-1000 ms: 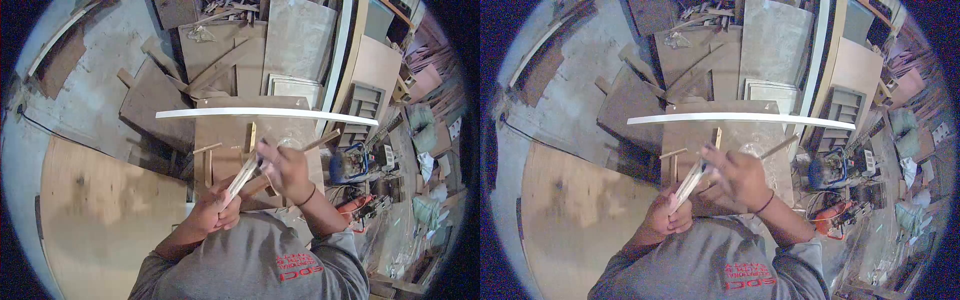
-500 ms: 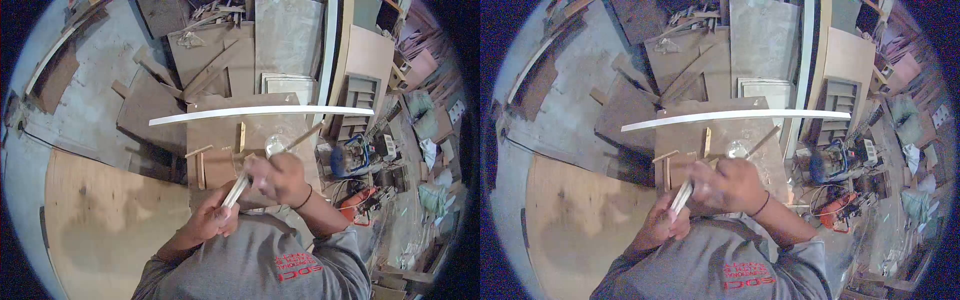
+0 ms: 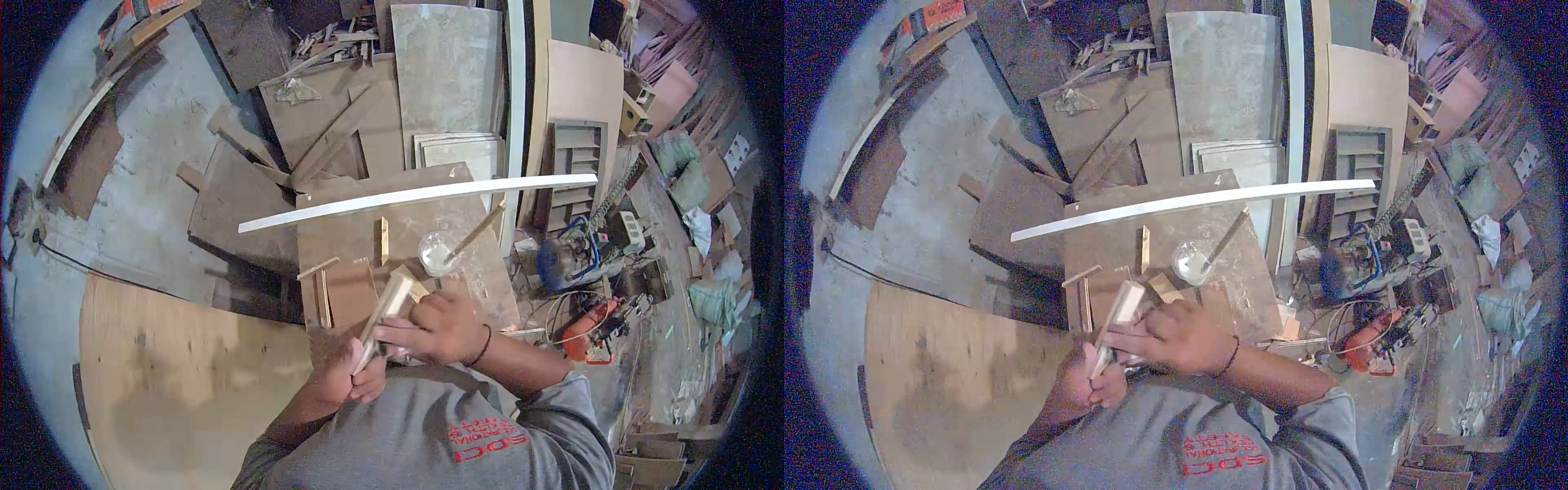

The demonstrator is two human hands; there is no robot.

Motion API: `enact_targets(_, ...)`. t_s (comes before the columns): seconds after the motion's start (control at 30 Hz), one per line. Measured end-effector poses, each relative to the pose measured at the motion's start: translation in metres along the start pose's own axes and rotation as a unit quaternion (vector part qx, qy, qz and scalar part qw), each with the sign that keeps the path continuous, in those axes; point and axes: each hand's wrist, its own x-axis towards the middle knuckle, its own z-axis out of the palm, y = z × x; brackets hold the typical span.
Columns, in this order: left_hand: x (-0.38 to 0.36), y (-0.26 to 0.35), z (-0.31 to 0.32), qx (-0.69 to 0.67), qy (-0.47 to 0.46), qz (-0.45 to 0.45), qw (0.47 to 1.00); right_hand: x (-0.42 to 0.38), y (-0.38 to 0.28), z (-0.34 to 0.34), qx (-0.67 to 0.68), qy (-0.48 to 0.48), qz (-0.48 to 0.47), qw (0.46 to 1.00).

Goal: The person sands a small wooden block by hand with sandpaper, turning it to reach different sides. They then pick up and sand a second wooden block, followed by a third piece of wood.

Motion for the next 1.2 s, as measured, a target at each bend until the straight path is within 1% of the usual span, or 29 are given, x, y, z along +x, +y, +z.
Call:
enact_targets(0.03,-0.001,-0.003,-0.004,-0.003,-0.007,0.008,1.0,-0.002,0.0,0.001,-0.003,-0.003,-0.014,1.0)
enact_targets(0.07,0.001,-0.007,-0.01,-0.006,-0.013,0.017,1.0,-0.003,0.01,0.001,0.007,0.0,0.044,0.999)
enact_targets(0.13,-0.001,0.006,0.008,0.021,0.022,0.019,0.999,-0.01,0.018,-0.005,-0.02,-0.03,0.137,0.99)
enact_targets(0.17,0.0,0.003,0.004,0.011,0.021,0.021,0.999,-0.01,0.02,-0.006,-0.035,-0.043,0.183,0.982)
enact_targets(0.2,0.001,-0.004,-0.002,-0.001,0.02,0.025,0.999,-0.013,0.015,-0.004,-0.003,0.011,0.145,0.989)
enact_targets(0.27,0.001,-0.007,-0.003,0.009,0.041,0.03,0.999,-0.008,0.003,-0.007,0.049,0.003,0.165,0.985)
enact_targets(0.33,0.003,0.002,0.01,0.054,0.081,0.029,0.995,-0.01,-0.001,-0.006,0.102,0.011,0.18,0.978)
enact_targets(0.43,-0.004,0.0,0.005,0.174,0.125,0.01,0.977,-0.01,-0.008,-0.01,0.081,0.008,0.072,0.994)
enact_targets(0.47,-0.005,-0.002,0.005,0.199,0.116,0.032,0.972,-0.008,-0.011,-0.007,0.111,-0.002,0.061,0.992)
enact_targets(0.53,-0.007,-0.005,0.005,0.25,0.097,0.076,0.961,-0.018,-0.007,-0.003,0.121,-0.018,0.12,0.985)
enact_targets(0.57,-0.006,-0.006,0.005,0.243,0.107,0.072,0.962,-0.022,-0.003,0.0,0.125,-0.027,0.149,0.981)
enact_targets(0.6,-0.006,-0.007,0.005,0.235,0.118,0.069,0.962,-0.025,-0.004,0.005,0.105,-0.029,0.198,0.974)
enact_targets(0.63,-0.005,-0.009,0.005,0.228,0.129,0.068,0.963,-0.024,-0.01,0.009,0.123,-0.032,0.183,0.975)
enact_targets(0.7,-0.005,-0.013,0.012,0.185,0.19,0.056,0.963,-0.021,-0.027,0.018,0.16,-0.034,0.157,0.974)
enact_targets(0.73,-0.006,-0.015,0.014,0.164,0.22,0.048,0.96,-0.018,-0.032,0.015,0.193,-0.079,0.112,0.972)
enact_targets(0.83,-0.008,-0.021,0.001,0.223,0.106,0.147,0.958,-0.023,-0.016,0.013,0.13,-0.067,0.147,0.978)
enact_targets(0.87,-0.009,-0.02,0.001,0.229,0.109,0.13,0.959,-0.023,-0.007,0.012,0.147,-0.061,0.237,0.958)
enact_targets(0.93,-0.007,-0.016,0.003,0.237,0.114,0.099,0.96,-0.021,-0.01,0.022,0.182,-0.02,0.203,0.962)
enact_targets(0.97,-0.005,-0.017,0.007,0.219,0.152,0.097,0.959,-0.021,-0.014,0.026,0.2,0.001,0.186,0.962)
enact_targets(1.0,-0.004,-0.019,0.012,0.202,0.189,0.092,0.957,-0.02,-0.02,0.022,0.155,-0.074,0.131,0.976)
enact_targets(1.03,-0.004,-0.019,0.016,0.184,0.226,0.087,0.953,-0.017,-0.021,0.018,0.156,-0.084,0.105,0.979)
enact_targets(1.07,-0.004,-0.014,0.021,0.218,0.237,0.077,0.944,-0.014,-0.021,0.014,0.156,-0.093,0.079,0.98)
enact_targets(1.1,-0.005,-0.013,0.017,0.246,0.2,0.085,0.945,-0.013,-0.018,0.011,0.156,-0.101,0.053,0.981)
enact_targets(1.13,-0.007,-0.012,0.01,0.272,0.162,0.093,0.944,-0.018,-0.007,0.018,0.129,-0.057,0.065,0.988)
enact_targets(1.17,-0.007,-0.013,0.004,0.297,0.124,0.102,0.941,-0.017,-0.006,0.017,0.125,-0.061,0.103,0.985)
enact_targets(1.2,-0.006,-0.019,-0.002,0.267,0.127,0.11,0.949,-0.016,-0.005,0.016,0.12,-0.064,0.14,0.981)
